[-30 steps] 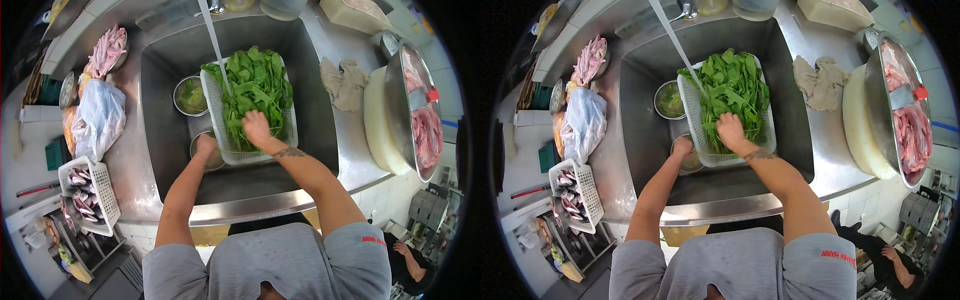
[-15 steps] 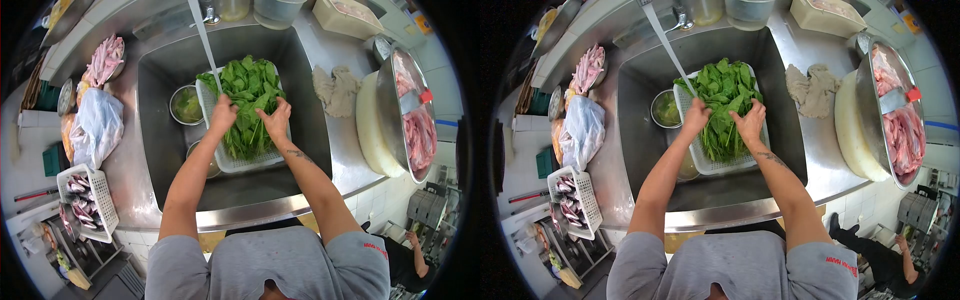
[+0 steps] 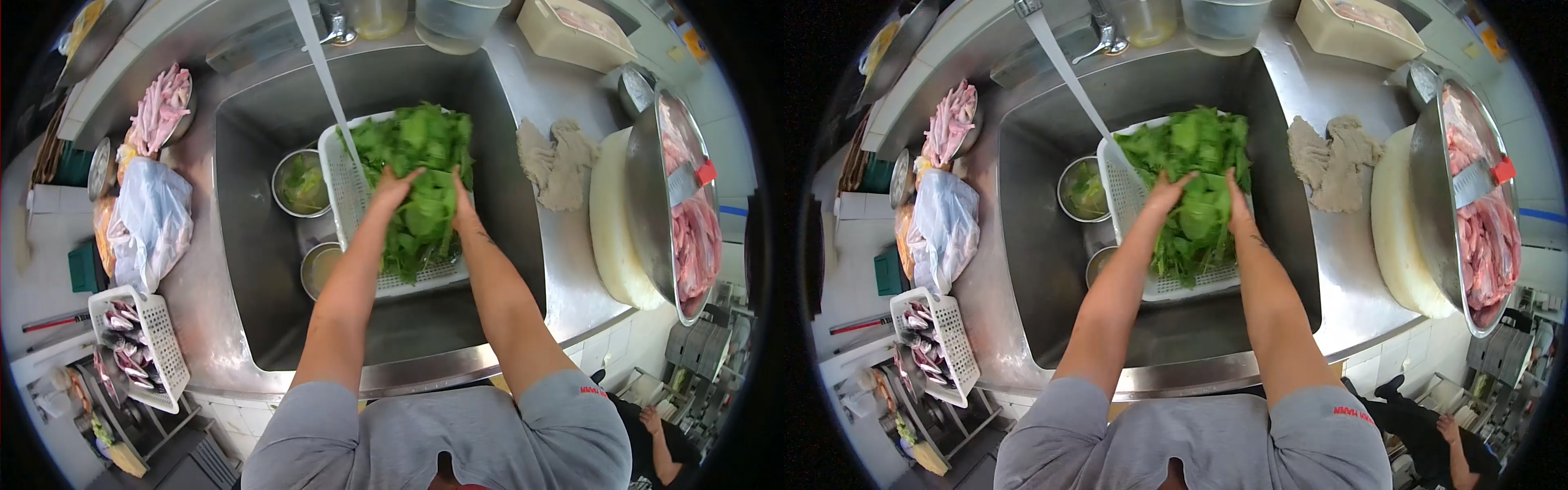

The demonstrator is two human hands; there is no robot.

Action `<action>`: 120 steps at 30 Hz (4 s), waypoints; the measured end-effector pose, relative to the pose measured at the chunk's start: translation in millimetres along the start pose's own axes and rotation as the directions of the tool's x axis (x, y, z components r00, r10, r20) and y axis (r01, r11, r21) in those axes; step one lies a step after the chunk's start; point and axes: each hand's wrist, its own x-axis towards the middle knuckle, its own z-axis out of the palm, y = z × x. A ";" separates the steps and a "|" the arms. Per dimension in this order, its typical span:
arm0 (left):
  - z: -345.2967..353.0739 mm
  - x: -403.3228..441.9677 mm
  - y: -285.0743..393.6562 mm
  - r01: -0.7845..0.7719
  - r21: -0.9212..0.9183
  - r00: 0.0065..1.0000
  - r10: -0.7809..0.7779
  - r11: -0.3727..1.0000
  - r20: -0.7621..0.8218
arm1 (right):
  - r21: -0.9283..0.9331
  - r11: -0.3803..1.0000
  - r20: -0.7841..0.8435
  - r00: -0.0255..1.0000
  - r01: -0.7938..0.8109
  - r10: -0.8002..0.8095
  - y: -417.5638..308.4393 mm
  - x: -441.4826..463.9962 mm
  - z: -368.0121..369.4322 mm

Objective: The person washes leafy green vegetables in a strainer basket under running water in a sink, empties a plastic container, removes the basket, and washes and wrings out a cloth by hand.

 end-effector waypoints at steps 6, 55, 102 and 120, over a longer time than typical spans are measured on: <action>1.9 -39.7 12.1 -0.160 0.158 0.978 0.178 0.974 -0.107 | 0.170 0.984 0.172 0.981 0.061 -0.090 -14.5 -45.2 15.1; -96.7 -23.6 79.9 -0.164 -0.321 0.986 0.164 0.933 -0.027 | -0.886 0.405 0.083 0.935 0.227 -0.344 -44.6 -69.1 150.5; -79.4 -11.5 -158.9 0.116 -0.027 0.977 -0.119 0.993 -0.176 | -0.970 0.221 -0.215 0.791 -0.104 -0.573 -3.0 -78.8 11.9; -237.3 -254.0 -20.5 -0.199 0.405 0.475 0.450 0.892 -0.756 | -0.688 0.472 0.056 0.689 0.551 -0.723 -17.9 -187.6 180.6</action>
